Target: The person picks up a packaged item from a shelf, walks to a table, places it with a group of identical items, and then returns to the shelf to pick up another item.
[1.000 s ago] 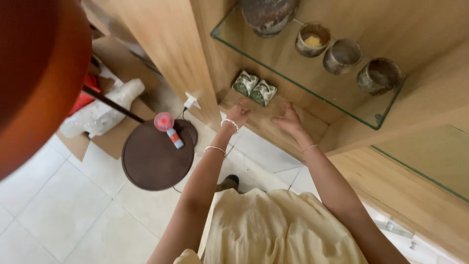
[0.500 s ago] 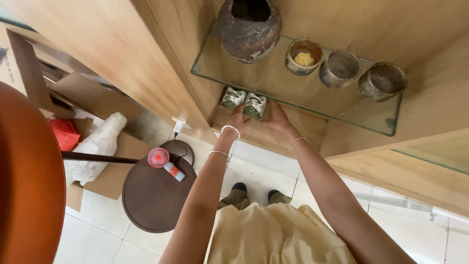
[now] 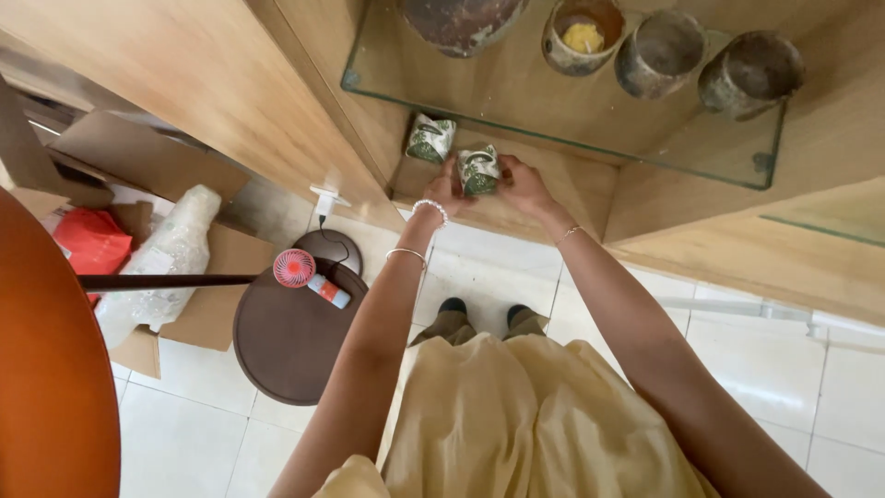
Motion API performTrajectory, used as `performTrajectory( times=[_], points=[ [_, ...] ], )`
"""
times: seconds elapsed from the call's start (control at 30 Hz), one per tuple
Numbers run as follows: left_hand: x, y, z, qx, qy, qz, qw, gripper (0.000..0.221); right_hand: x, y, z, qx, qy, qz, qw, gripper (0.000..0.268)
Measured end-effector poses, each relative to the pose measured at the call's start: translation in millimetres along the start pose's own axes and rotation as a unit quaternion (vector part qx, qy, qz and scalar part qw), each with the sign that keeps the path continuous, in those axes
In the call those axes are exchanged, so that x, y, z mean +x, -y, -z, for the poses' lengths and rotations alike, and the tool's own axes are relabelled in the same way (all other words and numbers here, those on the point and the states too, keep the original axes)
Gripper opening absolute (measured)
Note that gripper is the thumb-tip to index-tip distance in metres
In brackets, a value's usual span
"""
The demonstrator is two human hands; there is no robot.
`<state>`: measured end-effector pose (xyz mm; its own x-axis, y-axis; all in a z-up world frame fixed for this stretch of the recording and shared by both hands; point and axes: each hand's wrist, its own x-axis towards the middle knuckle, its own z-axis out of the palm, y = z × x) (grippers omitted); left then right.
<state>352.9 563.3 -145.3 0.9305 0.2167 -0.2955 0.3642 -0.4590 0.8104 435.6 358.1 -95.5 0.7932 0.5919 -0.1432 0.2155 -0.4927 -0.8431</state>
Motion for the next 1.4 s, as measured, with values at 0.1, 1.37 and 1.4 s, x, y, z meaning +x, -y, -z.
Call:
performTrajectory(
  times=[0.1, 1.37, 1.4],
  points=[
    [-23, -7, 12, 0.027, 0.045, 0.033, 0.998, 0.117, -31, 27, 1, 0.004, 0.0, -0.019, 1.0, 0.045],
    [-372, -433, -373, -0.233, 0.677, -0.002, 0.698, 0.063, -683, 46, 197, 0.373, -0.594, -0.105, 0.705, 0.055],
    [-381, -440, -388, -0.218, 0.694, -0.016, 0.686, 0.065, -698, 44, 203, 0.385, -0.601, -0.104, 0.692, 0.055]
  ],
)
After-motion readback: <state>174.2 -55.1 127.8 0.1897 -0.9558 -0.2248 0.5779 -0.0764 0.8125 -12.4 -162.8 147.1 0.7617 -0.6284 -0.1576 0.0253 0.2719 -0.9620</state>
